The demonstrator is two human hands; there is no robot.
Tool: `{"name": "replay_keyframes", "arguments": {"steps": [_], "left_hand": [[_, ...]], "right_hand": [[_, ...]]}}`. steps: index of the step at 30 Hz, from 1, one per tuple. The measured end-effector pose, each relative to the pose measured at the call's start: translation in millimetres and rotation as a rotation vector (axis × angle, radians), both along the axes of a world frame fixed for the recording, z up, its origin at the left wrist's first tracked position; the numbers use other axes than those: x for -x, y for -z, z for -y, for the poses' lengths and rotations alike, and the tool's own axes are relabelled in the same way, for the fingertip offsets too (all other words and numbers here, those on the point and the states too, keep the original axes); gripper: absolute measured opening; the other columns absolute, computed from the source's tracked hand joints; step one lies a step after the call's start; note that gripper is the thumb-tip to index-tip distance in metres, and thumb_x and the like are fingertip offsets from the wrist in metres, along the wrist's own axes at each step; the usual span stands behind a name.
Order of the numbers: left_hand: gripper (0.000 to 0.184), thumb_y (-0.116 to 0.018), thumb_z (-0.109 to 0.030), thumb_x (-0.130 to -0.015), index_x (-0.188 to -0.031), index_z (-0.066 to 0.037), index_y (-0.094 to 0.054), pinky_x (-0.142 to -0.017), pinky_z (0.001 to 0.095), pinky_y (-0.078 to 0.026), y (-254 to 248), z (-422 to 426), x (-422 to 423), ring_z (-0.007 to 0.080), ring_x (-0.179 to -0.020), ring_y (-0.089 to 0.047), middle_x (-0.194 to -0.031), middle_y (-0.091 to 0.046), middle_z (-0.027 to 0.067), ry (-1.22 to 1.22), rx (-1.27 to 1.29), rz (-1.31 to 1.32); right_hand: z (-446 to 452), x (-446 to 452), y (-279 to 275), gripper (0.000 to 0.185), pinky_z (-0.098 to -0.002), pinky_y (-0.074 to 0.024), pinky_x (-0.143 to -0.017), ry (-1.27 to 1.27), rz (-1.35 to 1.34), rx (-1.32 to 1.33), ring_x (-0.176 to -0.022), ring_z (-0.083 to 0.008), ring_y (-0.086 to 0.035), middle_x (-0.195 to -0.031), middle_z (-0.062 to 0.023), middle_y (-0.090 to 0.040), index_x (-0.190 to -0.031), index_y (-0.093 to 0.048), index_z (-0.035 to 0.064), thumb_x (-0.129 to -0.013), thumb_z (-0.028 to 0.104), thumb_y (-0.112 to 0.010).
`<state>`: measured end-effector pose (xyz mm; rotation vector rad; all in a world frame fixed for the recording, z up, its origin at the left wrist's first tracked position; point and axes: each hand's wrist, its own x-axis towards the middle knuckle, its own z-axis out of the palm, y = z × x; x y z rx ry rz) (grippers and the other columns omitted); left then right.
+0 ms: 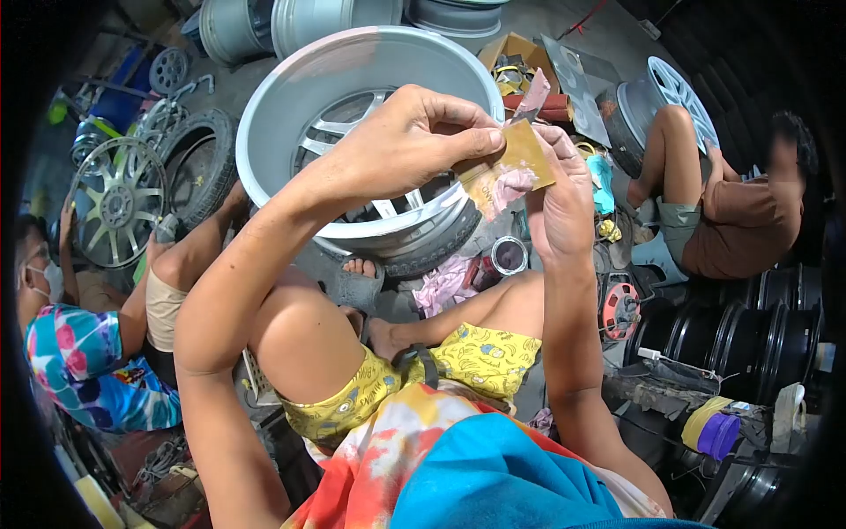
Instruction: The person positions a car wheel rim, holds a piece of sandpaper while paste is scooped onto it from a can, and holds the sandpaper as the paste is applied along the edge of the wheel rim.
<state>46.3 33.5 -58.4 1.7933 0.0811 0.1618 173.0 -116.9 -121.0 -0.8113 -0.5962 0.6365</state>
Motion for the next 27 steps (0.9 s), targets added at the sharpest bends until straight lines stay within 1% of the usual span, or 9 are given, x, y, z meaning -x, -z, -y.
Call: {"name": "replay_keyframes", "arguments": {"steps": [3, 9, 11, 12, 14, 15, 23, 25, 27], "left_hand": [[0.029, -0.063, -0.023, -0.098, -0.108, 0.004, -0.069, -0.082, 0.023, -0.049, 2.4, 1.5, -1.7, 0.0062, -0.09, -0.061, -0.094, -0.069, 0.0021, -0.031, -0.05, 0.003], [0.024, -0.061, -0.017, -0.099, -0.103, 0.005, -0.069, -0.077, 0.0219, -0.05, -2.6, -5.1, 0.9, 0.0064, -0.083, -0.063, -0.088, -0.069, 0.0039, -0.06, -0.031, 0.126], [0.023, -0.062, -0.017, -0.098, -0.101, 0.005, -0.069, -0.079, 0.0224, -0.05, -0.6, -18.2, 2.4, 0.007, -0.084, -0.064, -0.089, -0.069, 0.0033, -0.148, -0.175, 0.263], [0.023, -0.062, -0.017, -0.098, -0.101, 0.005, -0.069, -0.08, 0.0222, -0.05, -2.0, -22.8, 5.1, 0.0067, -0.085, -0.063, -0.09, -0.069, 0.0029, -0.188, -0.189, 0.286], [0.025, -0.063, -0.019, -0.098, -0.103, 0.005, -0.069, -0.082, 0.0226, -0.049, -5.8, -27.1, 10.2, 0.0064, -0.087, -0.062, -0.091, -0.069, 0.0026, -0.245, -0.223, 0.304], [0.025, -0.064, -0.019, -0.097, -0.103, 0.004, -0.07, -0.083, 0.0226, -0.049, -6.9, -27.2, 11.4, 0.0064, -0.087, -0.062, -0.092, -0.068, 0.0022, -0.255, -0.224, 0.298], [0.025, -0.066, -0.021, -0.096, -0.101, 0.002, -0.071, -0.084, 0.0224, -0.047, -18.0, -20.9, 11.3, 0.0061, -0.089, -0.06, -0.092, -0.065, -0.0002, -0.27, -0.32, 0.306], [0.022, -0.06, -0.015, -0.095, -0.098, 0.005, -0.069, -0.067, 0.0276, -0.05, -28.6, -10.8, 12.3, 0.0131, -0.071, -0.064, -0.082, -0.071, 0.009, -0.32, -0.04, 0.133], [0.024, -0.061, -0.016, -0.096, -0.102, 0.005, -0.069, -0.07, 0.0255, -0.05, -24.7, -16.0, 11.6, 0.0098, -0.075, -0.062, -0.085, -0.07, 0.0058, -0.324, -0.074, 0.121]], "right_hand": [[0.5, 0.7, 7.8, 0.011, -0.0222, -0.0569, -0.066, -0.035, 0.027, -0.044, -0.081, -0.0093, -0.067, -0.1, -0.0074, -0.068, -0.104, -0.062, 0.0002, -0.098, 0.01, -0.061], [0.2, -4.3, 9.0, 0.017, -0.0241, -0.053, -0.079, 0.007, -0.034, 0.003, -0.091, -0.0095, -0.064, -0.101, -0.0037, -0.065, -0.109, -0.065, -0.0037, -0.1, 0.008, -0.057], [0.8, -29.4, 40.7, 0.022, -0.0306, -0.0492, -0.086, 0.167, 0.614, 0.251, -0.097, -0.0156, -0.061, -0.109, -0.0058, -0.062, -0.115, -0.067, 0.0011, -0.094, 0.001, -0.06], [3.3, -38.5, 55.1, 0.022, -0.0306, -0.0492, -0.086, 0.163, 0.616, 0.256, -0.097, -0.0156, -0.061, -0.109, -0.0058, -0.062, -0.115, -0.067, 0.0011, -0.094, 0.001, -0.06], [8.8, -52.4, 86.0, 0.04, -0.0377, -0.0469, -0.089, 0.441, 1.37, 0.585, -0.1, -0.0266, -0.057, -0.116, -0.0107, -0.057, -0.118, -0.069, 0.0111, -0.083, -0.006, -0.062], [10.1, -55.2, 102.1, 0.053, -0.0423, -0.0432, -0.095, 0.408, 1.334, 0.635, -0.108, -0.0344, -0.05, -0.12, -0.0143, -0.053, -0.12, -0.07, 0.0203, -0.075, -0.008, -0.062], [-0.9, -42.6, 119.0, 0.053, -0.0435, -0.0417, -0.097, 0.509, 1.445, 0.705, -0.114, -0.034, -0.047, -0.126, -0.0138, -0.051, -0.123, -0.069, 0.0228, -0.078, -0.005, -0.061], [1.0, -29.1, 122.8, 0.05, -0.0446, -0.0408, -0.099, 0.499, 1.475, 0.649, -0.116, -0.0339, -0.046, -0.127, -0.0127, -0.05, -0.12, -0.07, 0.0221, -0.078, -0.004, -0.062], [2.2, -0.4, 123.8, 0.049, -0.0455, -0.0399, -0.1, 0.484, 1.45, 0.639, -0.118, -0.0341, -0.045, -0.128, -0.0119, -0.05, -0.118, -0.071, 0.0215, -0.076, -0.003, -0.063]]}}
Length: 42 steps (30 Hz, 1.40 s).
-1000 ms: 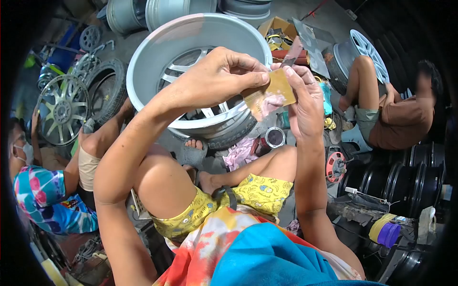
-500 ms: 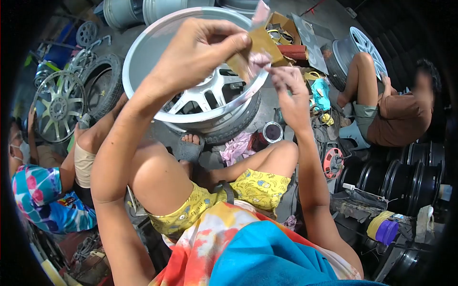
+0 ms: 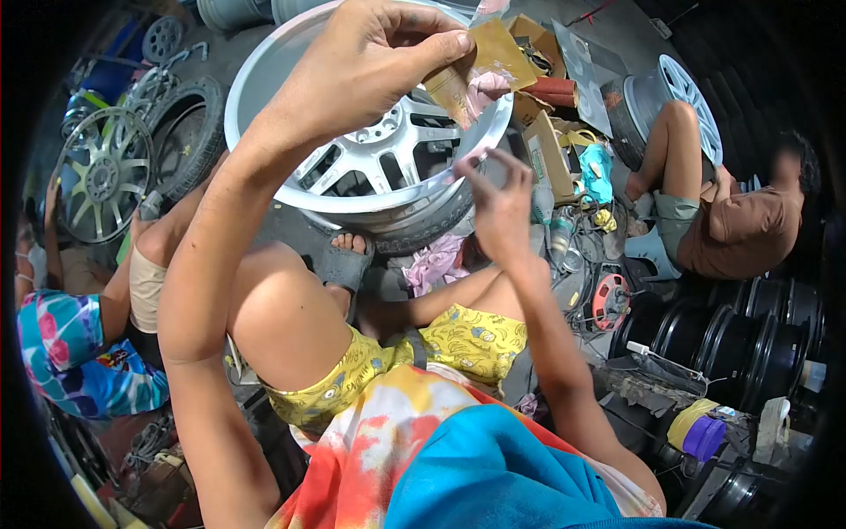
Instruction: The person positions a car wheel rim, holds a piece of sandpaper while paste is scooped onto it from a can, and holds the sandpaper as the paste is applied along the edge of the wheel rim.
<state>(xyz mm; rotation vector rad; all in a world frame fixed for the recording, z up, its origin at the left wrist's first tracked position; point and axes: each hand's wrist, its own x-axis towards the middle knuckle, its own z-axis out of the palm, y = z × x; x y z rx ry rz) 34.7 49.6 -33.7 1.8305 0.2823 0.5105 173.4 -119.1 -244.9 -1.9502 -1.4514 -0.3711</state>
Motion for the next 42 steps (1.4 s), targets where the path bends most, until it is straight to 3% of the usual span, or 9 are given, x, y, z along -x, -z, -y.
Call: {"name": "replay_keyframes", "arguments": {"steps": [4, 9, 15, 17, 21, 26, 29, 36, 42], "left_hand": [[0.023, -0.061, -0.015, -0.097, -0.104, 0.005, -0.069, -0.071, 0.0229, -0.049, 2.2, -0.4, -4.1, 0.0066, -0.078, -0.061, -0.087, -0.07, 0.0034, 0.013, -0.004, 0.0], [0.022, -0.06, -0.014, -0.097, -0.102, 0.005, -0.069, -0.071, 0.0238, -0.05, 5.1, -5.5, -2.7, 0.0069, -0.078, -0.061, -0.085, -0.07, 0.0044, 0.102, -0.105, 0.035], [0.022, -0.06, -0.014, -0.097, -0.1, 0.005, -0.069, -0.07, 0.0238, -0.05, -1.8, 0.2, 5.9, 0.0075, -0.075, -0.061, -0.083, -0.07, 0.0042, 0.078, 0.096, 0.023], [0.023, -0.06, -0.016, -0.097, -0.1, 0.004, -0.07, -0.069, 0.0235, -0.049, -0.2, 1.4, 9.1, 0.0077, -0.073, -0.061, -0.083, -0.07, 0.0044, 0.059, -0.194, 0.145], [0.026, -0.06, -0.019, -0.097, -0.101, 0.004, -0.07, -0.071, 0.0239, -0.049, -27.6, 7.2, 15.6, 0.0074, -0.077, -0.06, -0.082, -0.07, 0.0051, 0.012, -0.172, -0.212], [0.021, -0.06, -0.013, -0.096, -0.1, 0.005, -0.07, -0.067, 0.0254, -0.05, 10.3, -2.0, -1.1, 0.0073, -0.072, -0.06, -0.08, -0.07, 0.004, 0.134, -0.155, 0.195], [0.021, -0.06, -0.013, -0.096, -0.1, 0.005, -0.07, -0.07, 0.0255, -0.05, -14.1, 6.6, 15.4, 0.0074, -0.074, -0.06, -0.081, -0.07, 0.0046, 0.086, -0.145, 0.025], [0.023, -0.06, -0.015, -0.095, -0.1, 0.005, -0.07, -0.073, 0.0259, -0.05, -4.8, 0.5, 14.0, 0.0079, -0.078, -0.061, -0.083, -0.071, 0.0054, 0.067, -0.262, 0.094], [0.022, -0.06, -0.014, -0.094, -0.1, 0.005, -0.07, -0.076, 0.0273, -0.051, -1.0, 6.5, 4.6, 0.0086, -0.079, -0.061, -0.086, -0.072, 0.0068, 0.151, -0.128, 0.14]], "right_hand": [[-4.8, 53.0, 2.4, 0.047, -0.0491, -0.036, -0.104, -0.052, -0.089, -0.03, -0.125, -0.0351, -0.042, -0.132, -0.01, -0.049, -0.113, -0.074, 0.0217, -0.072, -0.001, -0.065], [3.1, -4.6, -6.5, 0.049, -0.0502, -0.0344, -0.105, 0.027, 0.068, 0.041, -0.127, -0.0366, -0.041, -0.134, -0.0107, -0.048, -0.116, -0.072, 0.0259, -0.074, 0.001, -0.065], [-7.1, -24.6, -10.6, 0.042, -0.0496, -0.0361, -0.103, 0.025, 0.11, -0.004, -0.123, -0.0368, -0.044, -0.132, -0.0115, -0.051, -0.114, -0.072, 0.021, -0.077, 0.002, -0.064], [-5.1, 9.2, -4.1, 0.044, -0.0498, -0.0355, -0.105, -0.033, 0.085, 0.003, -0.123, -0.0364, -0.044, -0.132, -0.0113, -0.051, -0.113, -0.072, 0.0192, -0.074, 0.001, -0.065], [-8.5, 58.1, -3.8, 0.047, -0.0513, -0.0307, -0.11, -0.062, -0.047, -0.017, -0.129, -0.0356, -0.039, -0.136, -0.0089, -0.048, -0.112, -0.073, 0.0207, -0.071, 0.0, -0.065], [-4.4, 0.3, -6.0, 0.044, -0.0544, -0.0297, -0.109, -0.028, 0.088, 0.03, -0.128, -0.0369, -0.04, -0.136, -0.0107, -0.048, -0.112, -0.072, 0.0208, -0.074, 0.002, -0.065], [-7.6, -20.6, -11.2, 0.041, -0.0545, -0.0307, -0.107, 0.035, 0.163, 0.01, -0.126, -0.0362, -0.042, -0.134, -0.0111, -0.049, -0.11, -0.073, 0.0204, -0.074, 0.003, -0.064], [-15.5, 62.4, -7.0, 0.045, -0.053, -0.0294, -0.109, -0.043, 0.033, 0.006, -0.128, -0.036, -0.041, -0.134, -0.0103, -0.05, -0.111, -0.072, 0.0188, -0.071, 0.001, -0.063], [-18.5, 67.1, -7.9, 0.045, -0.0517, -0.0307, -0.108, -0.072, 0.017, -0.007, -0.126, -0.0352, -0.043, -0.133, -0.0095, -0.051, -0.109, -0.072, 0.0201, -0.071, -0.002, -0.062]]}}
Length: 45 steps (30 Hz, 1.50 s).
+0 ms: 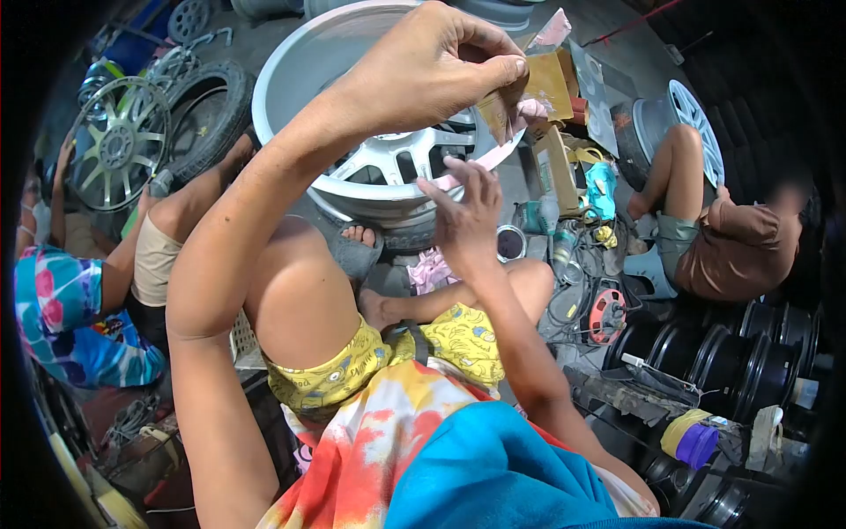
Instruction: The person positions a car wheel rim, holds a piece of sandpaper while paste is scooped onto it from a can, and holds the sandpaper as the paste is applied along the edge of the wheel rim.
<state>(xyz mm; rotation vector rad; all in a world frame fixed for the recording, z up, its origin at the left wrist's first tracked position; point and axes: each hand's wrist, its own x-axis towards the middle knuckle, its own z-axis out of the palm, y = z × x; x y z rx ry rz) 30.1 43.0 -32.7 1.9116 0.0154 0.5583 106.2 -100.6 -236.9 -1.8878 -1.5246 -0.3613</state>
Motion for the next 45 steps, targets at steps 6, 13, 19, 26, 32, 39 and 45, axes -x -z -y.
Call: {"name": "replay_keyframes", "arguments": {"steps": [6, 13, 19, 26, 32, 39, 45], "left_hand": [[0.022, -0.059, -0.014, -0.095, -0.097, 0.004, -0.07, -0.073, 0.0265, -0.05, -4.3, -2.6, 9.9, 0.0073, -0.079, -0.06, -0.082, -0.07, 0.0051, -0.038, -0.088, -0.012], [0.023, -0.059, -0.016, -0.095, -0.098, 0.004, -0.07, -0.07, 0.0257, -0.049, -2.9, -3.1, 14.2, 0.007, -0.077, -0.058, -0.082, -0.07, 0.0031, -0.106, -0.063, -0.051], [0.024, -0.06, -0.017, -0.095, -0.099, 0.004, -0.07, -0.07, 0.0254, -0.049, -4.0, -1.8, 14.8, 0.0072, -0.077, -0.058, -0.084, -0.07, 0.0035, -0.106, -0.076, -0.039], [0.022, -0.059, -0.015, -0.097, -0.097, 0.004, -0.069, -0.071, 0.0259, -0.051, 4.8, -8.4, 10.1, 0.0084, -0.078, -0.061, -0.083, -0.069, 0.0043, -0.042, 0.04, -0.081], [0.021, -0.059, -0.015, -0.098, -0.099, 0.004, -0.068, -0.071, 0.0243, -0.052, -1.9, -4.5, 10.5, 0.0085, -0.077, -0.063, -0.084, -0.069, 0.0039, -0.034, 0.045, -0.126], [0.021, -0.06, -0.015, -0.098, -0.099, 0.004, -0.069, -0.071, 0.0239, -0.051, 9.0, -14.4, 0.9, 0.0074, -0.076, -0.061, -0.085, -0.07, 0.004, -0.036, 0.006, -0.142], [0.021, -0.06, -0.015, -0.098, -0.1, 0.003, -0.069, -0.069, 0.0224, -0.05, 0.4, -6.6, 4.8, 0.0065, -0.076, -0.06, -0.085, -0.07, 0.0027, -0.113, -0.003, -0.239]], "right_hand": [[8.0, -95.4, -4.2, 0.039, -0.0589, -0.0274, -0.11, 0.08, 0.219, 0.091, -0.129, -0.0357, -0.039, -0.134, -0.0083, -0.048, -0.109, -0.073, 0.0242, -0.074, 0.007, -0.065], [-11.8, -123.5, -15.9, 0.029, -0.046, -0.037, -0.102, 0.058, 0.333, 0.144, -0.123, -0.0336, -0.044, -0.13, -0.0086, -0.051, -0.103, -0.076, 0.0232, -0.081, 0.008, -0.064], [-12.8, -44.5, -6.9, 0.027, -0.0498, -0.0329, -0.107, -0.118, 0.11, 0.121, -0.125, -0.0325, -0.042, -0.133, -0.0078, -0.051, -0.098, -0.076, 0.0199, -0.076, 0.007, -0.067], [12.8, -81.0, 6.3, 0.056, -0.0448, -0.0357, -0.106, 0.042, -0.15, -0.051, -0.124, -0.0346, -0.044, -0.138, -0.0134, -0.047, -0.124, -0.068, 0.0219, -0.077, -0.008, -0.06], [18.3, -102.9, 15.4, 0.06, -0.0476, -0.0365, -0.102, 0.17, 0.148, -0.076, -0.118, -0.0352, -0.044, -0.128, -0.0146, -0.049, -0.125, -0.067, 0.0252, -0.074, -0.004, -0.062], [18.0, -0.4, 33.2, 0.06, -0.0439, -0.0374, -0.094, 0.16, -0.073, -0.048, -0.104, -0.0296, -0.047, -0.106, -0.0084, -0.05, -0.124, -0.069, 0.0263, -0.072, -0.003, -0.063], [13.5, 28.8, 33.2, 0.059, -0.041, -0.0387, -0.088, 0.129, -0.117, -0.07, -0.1, -0.0274, -0.047, -0.101, -0.0085, -0.049, -0.126, -0.068, 0.0271, -0.074, 0.0, -0.065]]}}
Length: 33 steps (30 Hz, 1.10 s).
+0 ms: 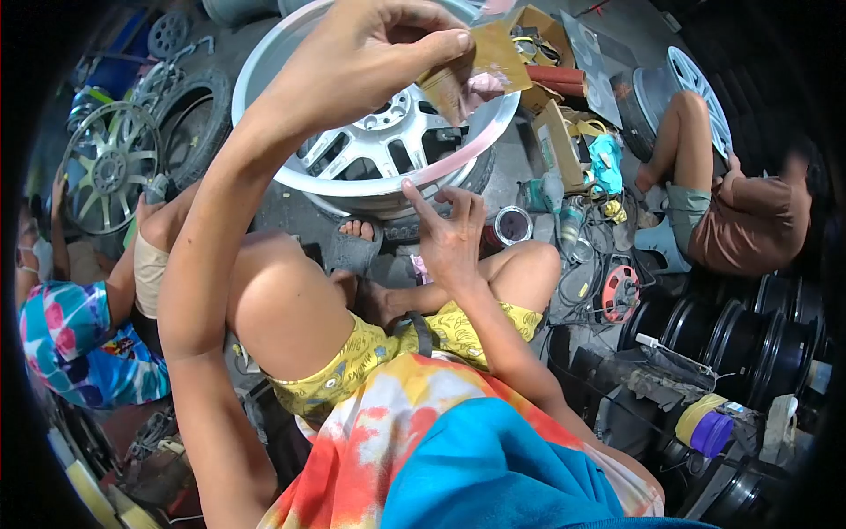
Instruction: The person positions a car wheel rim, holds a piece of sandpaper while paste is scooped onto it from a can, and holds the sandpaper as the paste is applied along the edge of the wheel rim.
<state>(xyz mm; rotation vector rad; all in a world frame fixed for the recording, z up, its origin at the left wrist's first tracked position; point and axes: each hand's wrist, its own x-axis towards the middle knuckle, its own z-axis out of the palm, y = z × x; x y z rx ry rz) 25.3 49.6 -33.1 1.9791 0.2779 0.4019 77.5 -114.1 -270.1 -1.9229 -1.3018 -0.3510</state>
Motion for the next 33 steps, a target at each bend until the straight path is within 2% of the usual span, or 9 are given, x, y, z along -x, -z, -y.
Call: {"name": "replay_keyframes", "arguments": {"steps": [4, 6, 11, 14, 19, 24, 26, 28, 33], "left_hand": [[0.021, -0.062, -0.017, -0.098, -0.1, 0.003, -0.07, -0.067, 0.0214, -0.049, 1.2, -4.5, 5.2, 0.0055, -0.075, -0.06, -0.085, -0.069, 0.0012, 0.11, 0.227, 0.014], [0.025, -0.066, -0.021, -0.096, -0.1, 0.003, -0.071, -0.083, 0.0224, -0.047, 14.2, -15.3, 4.5, 0.0062, -0.088, -0.059, -0.092, -0.065, 0.0, 0.042, -0.138, 0.146], [0.025, -0.066, -0.021, -0.096, -0.1, 0.004, -0.071, -0.083, 0.0225, -0.047, 14.8, -13.0, 2.6, 0.0062, -0.087, -0.06, -0.091, -0.066, -0.0002, 0.04, -0.169, 0.152], [0.026, -0.066, -0.022, -0.096, -0.101, 0.003, -0.071, -0.079, 0.0217, -0.049, 16.4, -16.5, 3.8, 0.0057, -0.085, -0.061, -0.09, -0.067, 0.0, 0.038, -0.203, 0.124], [0.031, -0.065, -0.024, -0.096, -0.112, 0.002, -0.069, -0.074, 0.0234, -0.054, 25.4, -25.9, 0.9, 0.01, -0.083, -0.068, -0.095, -0.071, 0.0056, -0.061, 0.022, 0.03], [0.033, -0.064, -0.024, -0.097, -0.116, 0.003, -0.067, -0.078, 0.026, -0.056, 45.2, -45.1, -4.0, 0.013, -0.087, -0.07, -0.1, -0.072, 0.008, -0.107, 0.044, -0.033], [0.034, -0.064, -0.025, -0.097, -0.116, 0.003, -0.067, -0.08, 0.0267, -0.056, 47.5, -47.1, -3.3, 0.0133, -0.088, -0.069, -0.1, -0.071, 0.0084, -0.078, 0.145, -0.047], [0.034, -0.064, -0.024, -0.097, -0.116, 0.004, -0.067, -0.081, 0.0276, -0.057, 47.0, -45.6, -1.7, 0.0138, -0.088, -0.069, -0.1, -0.071, 0.009, -0.073, 0.165, -0.059], [0.035, -0.065, -0.024, -0.096, -0.114, 0.006, -0.066, -0.083, 0.028, -0.056, 43.5, -37.1, -0.1, 0.0137, -0.089, -0.069, -0.101, -0.071, 0.0095, -0.03, 0.249, -0.12]], "right_hand": [[12.7, -50.2, 1.7, 0.057, -0.0425, -0.0374, -0.09, 0.032, 0.138, 0.039, -0.1, -0.0276, -0.046, -0.102, -0.0071, -0.048, -0.126, -0.067, 0.0296, -0.077, 0.001, -0.063], [13.2, -86.5, 3.1, 0.058, -0.0439, -0.0363, -0.09, 0.09, 0.197, 0.042, -0.1, -0.0281, -0.046, -0.103, -0.0068, -0.048, -0.126, -0.067, 0.031, -0.077, 0.001, -0.061], [3.9, -138.5, 0.6, 0.059, -0.0414, -0.0366, -0.083, 0.125, 0.239, 0.01, -0.097, -0.0294, -0.046, -0.101, -0.0087, -0.047, -0.129, -0.065, 0.031, -0.078, 0.001, -0.061], [3.3, -124.6, 15.7, 0.059, -0.0403, -0.0368, -0.084, 0.145, 0.135, -0.05, -0.095, -0.0291, -0.046, -0.098, -0.0088, -0.047, -0.13, -0.065, 0.029, -0.079, 0.001, -0.06], [9.4, -50.3, 23.7, 0.055, -0.0407, -0.0381, -0.084, 0.115, 0.094, -0.051, -0.092, -0.0277, -0.046, -0.095, -0.0085, -0.047, -0.129, -0.067, 0.0243, -0.08, 0.001, -0.059], [17.0, -24.6, 4.5, 0.051, -0.0408, -0.0387, -0.085, -0.139, -0.018, -0.079, -0.093, -0.0265, -0.047, -0.096, -0.0073, -0.048, -0.126, -0.068, 0.0212, -0.08, 0.002, -0.059], [21.9, -43.3, -12.5, 0.044, -0.039, -0.0394, -0.082, -0.117, -0.087, -0.155, -0.088, -0.0258, -0.048, -0.092, -0.0073, -0.049, -0.122, -0.07, 0.015, -0.082, 0.001, -0.06], [29.9, -65.3, -38.6, 0.044, -0.0371, -0.0393, -0.081, -0.071, -0.104, -0.232, -0.086, -0.0252, -0.047, -0.091, -0.0075, -0.048, -0.123, -0.07, 0.0144, -0.083, 0.0, -0.059], [31.1, -91.1, -116.9, 0.044, -0.0361, -0.0389, -0.082, -0.159, 0.098, -0.281, -0.088, -0.0249, -0.045, -0.092, -0.0069, -0.046, -0.123, -0.07, 0.0186, -0.084, 0.002, -0.059]]}}
